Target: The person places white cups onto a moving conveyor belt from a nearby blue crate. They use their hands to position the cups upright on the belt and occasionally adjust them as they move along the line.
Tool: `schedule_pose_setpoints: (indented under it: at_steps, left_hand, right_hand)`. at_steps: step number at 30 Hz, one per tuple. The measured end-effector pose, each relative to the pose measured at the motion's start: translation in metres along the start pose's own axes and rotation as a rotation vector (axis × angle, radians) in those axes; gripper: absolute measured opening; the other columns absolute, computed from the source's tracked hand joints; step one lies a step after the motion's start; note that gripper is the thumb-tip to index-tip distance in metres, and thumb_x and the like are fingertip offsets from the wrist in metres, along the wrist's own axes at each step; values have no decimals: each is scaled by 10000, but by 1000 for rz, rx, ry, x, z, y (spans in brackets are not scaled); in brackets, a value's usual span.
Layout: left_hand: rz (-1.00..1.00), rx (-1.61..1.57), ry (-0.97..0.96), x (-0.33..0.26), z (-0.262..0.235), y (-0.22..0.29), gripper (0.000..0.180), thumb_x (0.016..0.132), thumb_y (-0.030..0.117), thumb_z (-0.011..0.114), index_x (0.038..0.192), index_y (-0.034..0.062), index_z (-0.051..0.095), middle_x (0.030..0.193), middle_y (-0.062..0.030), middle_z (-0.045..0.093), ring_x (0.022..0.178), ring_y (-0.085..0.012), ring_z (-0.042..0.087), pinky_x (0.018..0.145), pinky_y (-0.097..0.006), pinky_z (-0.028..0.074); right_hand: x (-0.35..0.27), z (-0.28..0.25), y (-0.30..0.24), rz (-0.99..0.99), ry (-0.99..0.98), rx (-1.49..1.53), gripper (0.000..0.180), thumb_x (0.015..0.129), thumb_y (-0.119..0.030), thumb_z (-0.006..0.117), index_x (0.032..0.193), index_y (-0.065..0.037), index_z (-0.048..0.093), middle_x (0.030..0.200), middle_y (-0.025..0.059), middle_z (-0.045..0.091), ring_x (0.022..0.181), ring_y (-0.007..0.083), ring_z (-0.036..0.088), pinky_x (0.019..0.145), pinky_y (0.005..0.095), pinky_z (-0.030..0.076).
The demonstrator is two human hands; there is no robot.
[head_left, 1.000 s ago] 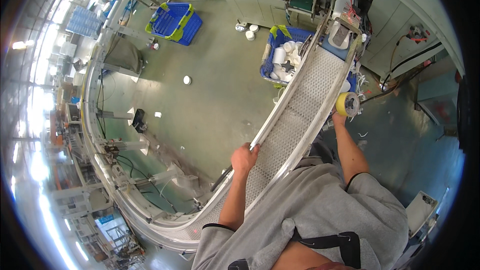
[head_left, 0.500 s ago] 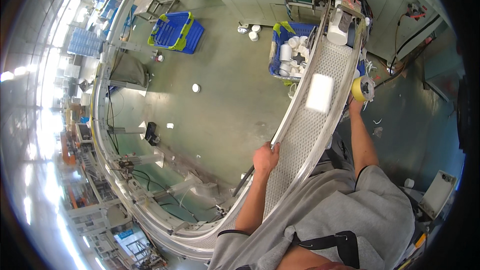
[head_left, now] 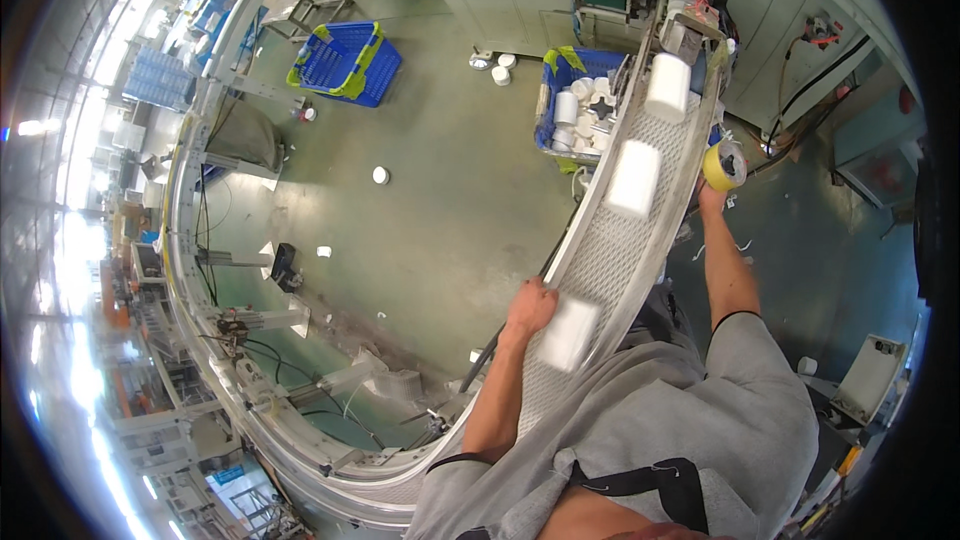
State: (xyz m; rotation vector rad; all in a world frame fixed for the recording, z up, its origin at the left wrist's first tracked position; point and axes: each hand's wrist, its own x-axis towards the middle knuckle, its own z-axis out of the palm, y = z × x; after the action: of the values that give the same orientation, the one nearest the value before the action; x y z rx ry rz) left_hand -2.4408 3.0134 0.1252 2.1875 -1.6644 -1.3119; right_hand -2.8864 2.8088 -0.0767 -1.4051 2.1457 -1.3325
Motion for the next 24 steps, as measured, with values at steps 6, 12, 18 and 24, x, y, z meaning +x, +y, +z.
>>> schedule_pose_setpoints:
  at_steps: [6,12,18,24]
  left_hand:
    - [-28,13,-21,-1,-6,1,490,834,277,552,1194,-53,585,1146,-306,599,1076,-468,584,944,-503,473]
    - [-79,23,11,-4,-9,18,497,797,272,582,1207,-6,612,1156,-248,618,1079,-425,598,927,-477,486]
    - [-91,25,27,-7,-11,33,489,785,270,588,1207,27,632,1152,-216,634,1069,-405,611,917,-464,496]
    - [-119,59,55,-4,-8,31,519,780,305,595,1221,33,638,1199,-202,637,1082,-402,615,933,-456,495]
  right_hand:
    - [-7,-1,32,158,-94,200,339,953,-190,595,1226,11,616,1262,151,648,1187,278,580,1026,387,410]
    - [-31,-10,2,224,-47,186,294,957,-220,601,1126,15,652,1113,172,697,1070,316,636,952,419,449]
    - [-27,-5,48,-42,-163,-163,327,933,-259,623,1148,-15,657,1157,168,689,1144,365,600,1018,452,412]
    - [-25,-2,38,108,-258,-101,376,934,-256,594,1230,-25,619,1258,176,646,1247,362,529,1099,465,344]
